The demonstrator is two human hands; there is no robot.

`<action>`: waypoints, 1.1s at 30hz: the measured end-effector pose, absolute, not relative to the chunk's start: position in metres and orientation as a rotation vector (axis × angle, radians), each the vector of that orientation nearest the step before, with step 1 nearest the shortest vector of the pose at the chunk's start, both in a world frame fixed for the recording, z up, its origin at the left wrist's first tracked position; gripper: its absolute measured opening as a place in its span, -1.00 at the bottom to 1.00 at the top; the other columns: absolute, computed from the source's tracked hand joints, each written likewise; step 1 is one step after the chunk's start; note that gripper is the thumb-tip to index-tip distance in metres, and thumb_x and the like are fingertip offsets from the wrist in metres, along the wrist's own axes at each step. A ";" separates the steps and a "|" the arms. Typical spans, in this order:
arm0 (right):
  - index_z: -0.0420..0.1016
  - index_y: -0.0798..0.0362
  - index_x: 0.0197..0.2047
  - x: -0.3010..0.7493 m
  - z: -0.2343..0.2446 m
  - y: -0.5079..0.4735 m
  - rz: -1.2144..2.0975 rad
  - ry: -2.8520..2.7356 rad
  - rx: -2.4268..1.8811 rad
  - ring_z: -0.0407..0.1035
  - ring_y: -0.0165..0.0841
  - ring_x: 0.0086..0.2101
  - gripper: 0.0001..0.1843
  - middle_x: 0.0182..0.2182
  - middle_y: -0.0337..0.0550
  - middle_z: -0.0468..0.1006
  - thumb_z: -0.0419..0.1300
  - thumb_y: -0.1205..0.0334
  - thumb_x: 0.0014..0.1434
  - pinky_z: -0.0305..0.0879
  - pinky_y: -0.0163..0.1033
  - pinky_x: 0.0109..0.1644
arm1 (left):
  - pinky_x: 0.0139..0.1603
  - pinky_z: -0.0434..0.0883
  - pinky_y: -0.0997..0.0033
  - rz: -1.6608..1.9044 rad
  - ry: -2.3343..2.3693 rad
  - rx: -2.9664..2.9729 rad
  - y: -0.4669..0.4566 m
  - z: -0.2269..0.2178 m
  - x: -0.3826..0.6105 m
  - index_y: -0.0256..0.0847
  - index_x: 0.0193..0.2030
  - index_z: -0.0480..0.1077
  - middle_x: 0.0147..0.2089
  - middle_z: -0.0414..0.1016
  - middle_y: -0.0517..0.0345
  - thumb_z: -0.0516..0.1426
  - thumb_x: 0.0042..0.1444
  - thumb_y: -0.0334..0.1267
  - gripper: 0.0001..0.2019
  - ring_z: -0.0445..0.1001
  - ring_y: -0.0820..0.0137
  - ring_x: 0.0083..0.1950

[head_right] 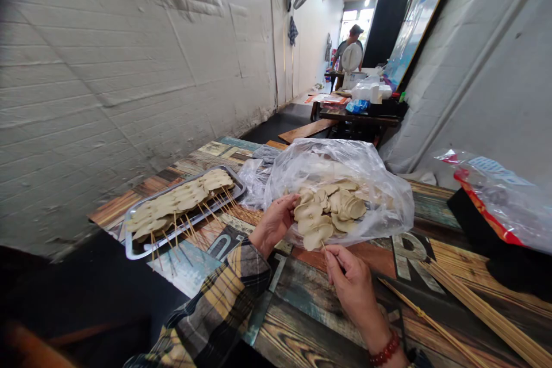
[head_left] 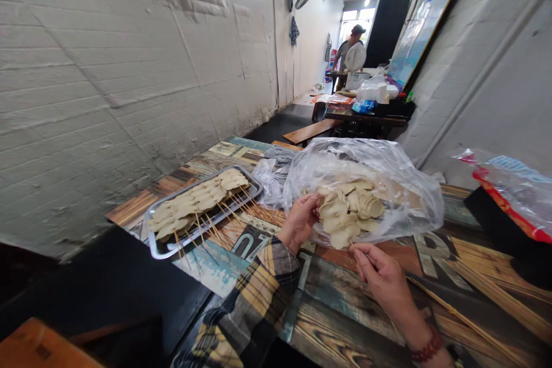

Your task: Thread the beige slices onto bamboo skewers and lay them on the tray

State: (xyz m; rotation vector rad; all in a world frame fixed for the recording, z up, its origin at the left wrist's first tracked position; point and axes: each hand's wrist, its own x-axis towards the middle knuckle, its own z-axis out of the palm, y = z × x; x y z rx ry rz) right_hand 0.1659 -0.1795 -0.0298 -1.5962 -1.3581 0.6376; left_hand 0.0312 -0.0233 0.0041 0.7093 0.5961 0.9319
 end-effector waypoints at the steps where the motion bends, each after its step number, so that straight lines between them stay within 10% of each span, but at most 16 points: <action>1: 0.49 0.07 -0.23 0.165 -0.029 -0.180 0.633 -1.368 -1.594 0.24 -0.39 -0.63 -0.60 -0.69 -0.33 0.30 -0.02 -0.05 0.29 0.14 -0.30 -0.50 | -0.47 0.20 0.53 0.916 0.592 0.696 -0.024 0.005 0.031 -0.30 -0.44 0.46 -0.51 0.38 0.25 0.41 -0.30 -0.11 -0.64 0.26 0.59 -0.52; 33: 0.53 0.05 -0.21 0.162 -0.030 -0.179 0.552 -1.412 -1.623 0.29 -0.36 -0.63 -0.59 -0.67 -0.27 0.37 0.00 -0.06 0.27 0.19 -0.30 -0.53 | -0.33 0.32 0.50 0.881 0.578 0.707 -0.029 0.002 0.033 -0.31 -0.37 0.51 -0.42 0.48 0.14 0.42 -0.31 -0.06 -0.59 0.40 0.49 -0.41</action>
